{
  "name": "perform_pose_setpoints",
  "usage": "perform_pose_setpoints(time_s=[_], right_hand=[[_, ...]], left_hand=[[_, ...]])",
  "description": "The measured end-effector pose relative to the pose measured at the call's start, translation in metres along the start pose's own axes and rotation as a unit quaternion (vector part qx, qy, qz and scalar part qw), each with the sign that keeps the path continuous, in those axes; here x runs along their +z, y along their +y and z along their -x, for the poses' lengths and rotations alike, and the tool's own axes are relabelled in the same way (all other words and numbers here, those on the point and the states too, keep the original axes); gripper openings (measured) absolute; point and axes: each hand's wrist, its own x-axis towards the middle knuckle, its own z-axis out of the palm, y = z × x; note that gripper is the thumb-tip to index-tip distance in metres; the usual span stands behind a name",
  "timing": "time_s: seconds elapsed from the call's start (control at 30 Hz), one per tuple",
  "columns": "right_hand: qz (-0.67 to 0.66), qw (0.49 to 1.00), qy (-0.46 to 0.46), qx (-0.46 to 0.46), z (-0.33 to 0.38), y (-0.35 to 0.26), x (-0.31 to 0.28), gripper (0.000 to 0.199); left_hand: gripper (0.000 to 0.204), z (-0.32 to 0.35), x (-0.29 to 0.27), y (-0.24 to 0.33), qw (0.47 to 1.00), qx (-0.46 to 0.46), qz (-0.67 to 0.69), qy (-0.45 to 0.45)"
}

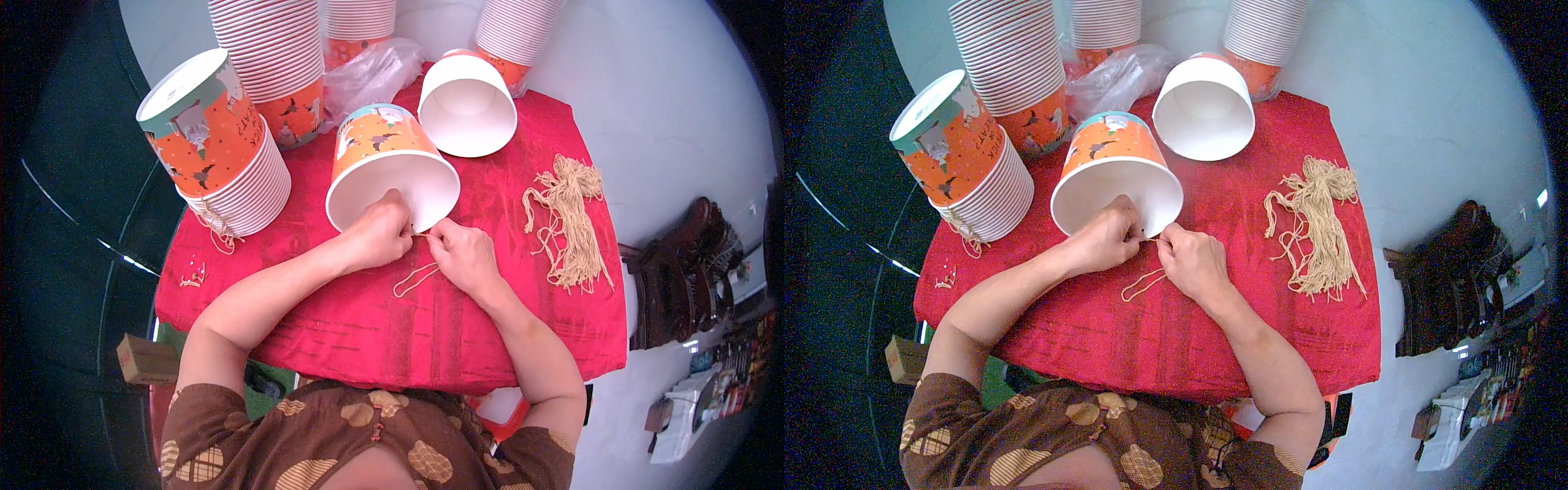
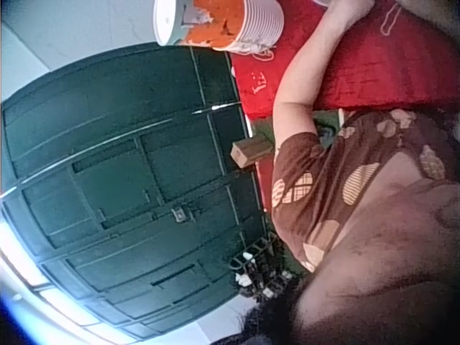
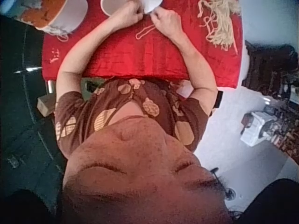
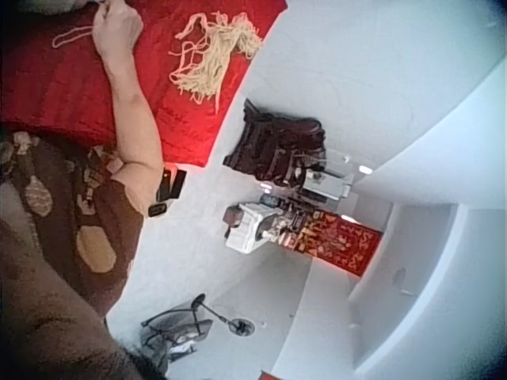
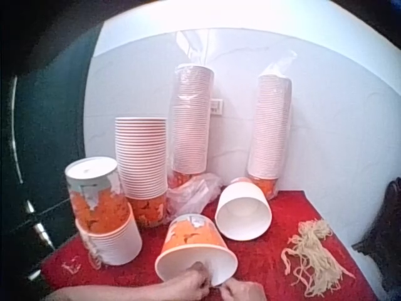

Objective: Assembling decorative paper buckets by threading and knotting string handles through pre-punched holes.

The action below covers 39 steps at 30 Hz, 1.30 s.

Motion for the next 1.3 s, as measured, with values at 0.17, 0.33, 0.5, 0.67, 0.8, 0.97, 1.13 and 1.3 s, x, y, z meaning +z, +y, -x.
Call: perform_pose_setpoints(time_s=[0.17, 0.33, 0.5, 0.67, 0.8, 0.97, 1.13, 1.3], right_hand=[[0.030, 0.999, 0.006, 0.009, -0.001, -0.003, -0.001, 0.012], [0.037, 0.999, 0.018, 0.017, -0.001, 0.000, 0.000, 0.009], [0.046, 0.998, 0.036, 0.005, -0.002, 0.003, 0.002, 0.008], [0.089, 0.994, 0.048, -0.033, -0.007, -0.005, -0.003, 0.015], [0.094, 0.995, 0.038, -0.022, -0.005, 0.002, 0.000, 0.015], [0.028, 0.998, 0.056, 0.001, -0.003, 0.007, 0.002, 0.016], [-0.066, 0.997, 0.022, 0.039, -0.002, -0.003, -0.006, 0.016], [-0.155, 0.985, -0.020, 0.079, -0.002, -0.008, -0.010, 0.017]], left_hand=[[0.008, 0.002, -0.003, 0.004, 1.000, -0.002, -0.024, -0.019], [0.008, 0.002, -0.005, 0.005, 0.999, -0.011, -0.042, -0.028], [0.008, 0.000, -0.009, 0.008, 0.998, -0.015, -0.045, -0.046], [0.013, 0.001, -0.009, 0.008, 0.996, 0.010, -0.074, -0.049], [0.015, -0.001, -0.010, 0.005, 0.997, 0.011, -0.053, -0.049], [0.016, -0.001, -0.013, 0.006, 0.998, 0.012, -0.026, -0.057], [0.019, -0.003, -0.008, 0.000, 0.999, 0.007, -0.025, -0.037], [0.020, -0.001, -0.009, 0.006, 0.998, 0.015, -0.053, -0.039]])
